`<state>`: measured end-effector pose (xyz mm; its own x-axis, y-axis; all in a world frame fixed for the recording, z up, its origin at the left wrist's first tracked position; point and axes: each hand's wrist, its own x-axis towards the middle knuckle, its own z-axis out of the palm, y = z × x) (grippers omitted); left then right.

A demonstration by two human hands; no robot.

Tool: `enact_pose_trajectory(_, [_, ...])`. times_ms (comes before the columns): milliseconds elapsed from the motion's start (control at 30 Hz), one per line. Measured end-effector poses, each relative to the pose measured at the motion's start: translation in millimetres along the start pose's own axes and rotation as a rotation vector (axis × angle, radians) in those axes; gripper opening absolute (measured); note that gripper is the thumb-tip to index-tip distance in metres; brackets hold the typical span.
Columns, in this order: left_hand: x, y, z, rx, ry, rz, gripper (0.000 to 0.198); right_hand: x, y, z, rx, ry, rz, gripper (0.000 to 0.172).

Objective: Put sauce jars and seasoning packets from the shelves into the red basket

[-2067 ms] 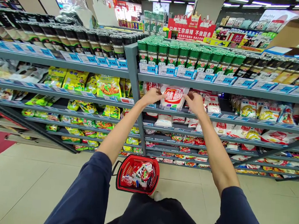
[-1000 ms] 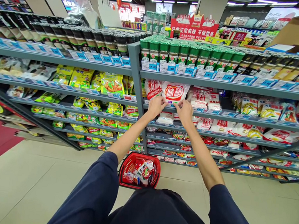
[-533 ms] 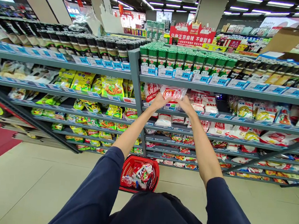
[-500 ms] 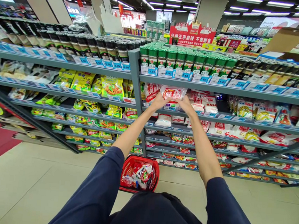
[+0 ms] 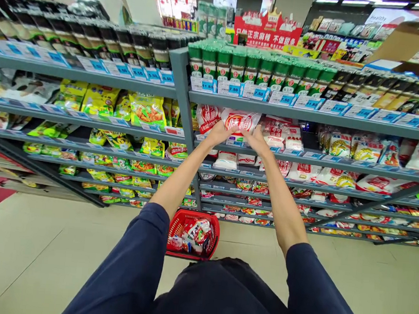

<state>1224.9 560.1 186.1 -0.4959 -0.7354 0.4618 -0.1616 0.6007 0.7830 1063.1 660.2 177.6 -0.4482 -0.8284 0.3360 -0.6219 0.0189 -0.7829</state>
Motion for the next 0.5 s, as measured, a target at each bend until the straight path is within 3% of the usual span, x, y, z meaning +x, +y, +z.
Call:
enact_pose_trajectory(67, [-41.3, -7.3, -1.8, 0.008, 0.123, -0.063, 0.056, -36.9, 19.3, 14.6, -0.003, 0.129, -0.016, 0.064])
enact_pose_trajectory(133, [-112.7, -30.1, -3.9, -0.009, 0.192, -0.191, 0.052, -97.4, 48.3, 41.2, 0.055, 0.199, 0.039, 0.058])
enact_pose_trajectory(167, [-158.3, -45.0, -5.0, -0.018, 0.176, -0.312, 0.048, -133.8, 64.6, 57.1, 0.093, 0.162, 0.108, 0.057])
enact_pose_trajectory(233, [-262.0, -75.2, -7.6, 0.011, 0.138, -0.575, 0.043, -209.2, 97.4, 90.3, 0.093, -0.038, 0.223, 0.051])
enact_pose_trajectory(333, [-421.9, -109.5, -12.9, 0.050, 0.014, -1.051, 0.027, -303.9, 146.8, 142.0, 0.045, -0.458, 0.409, 0.034])
enact_pose_trajectory(400, [-515.8, -123.5, -17.6, 0.070, -0.050, -1.331, 0.018, -346.7, 182.8, 181.1, -0.027, -0.675, 0.524, 0.029])
enact_pose_trajectory(500, [-630.0, -138.4, -21.7, 0.047, -0.128, -1.617, 0.025, -387.8, 245.3, 252.6, -0.152, -0.901, 0.620, 0.026])
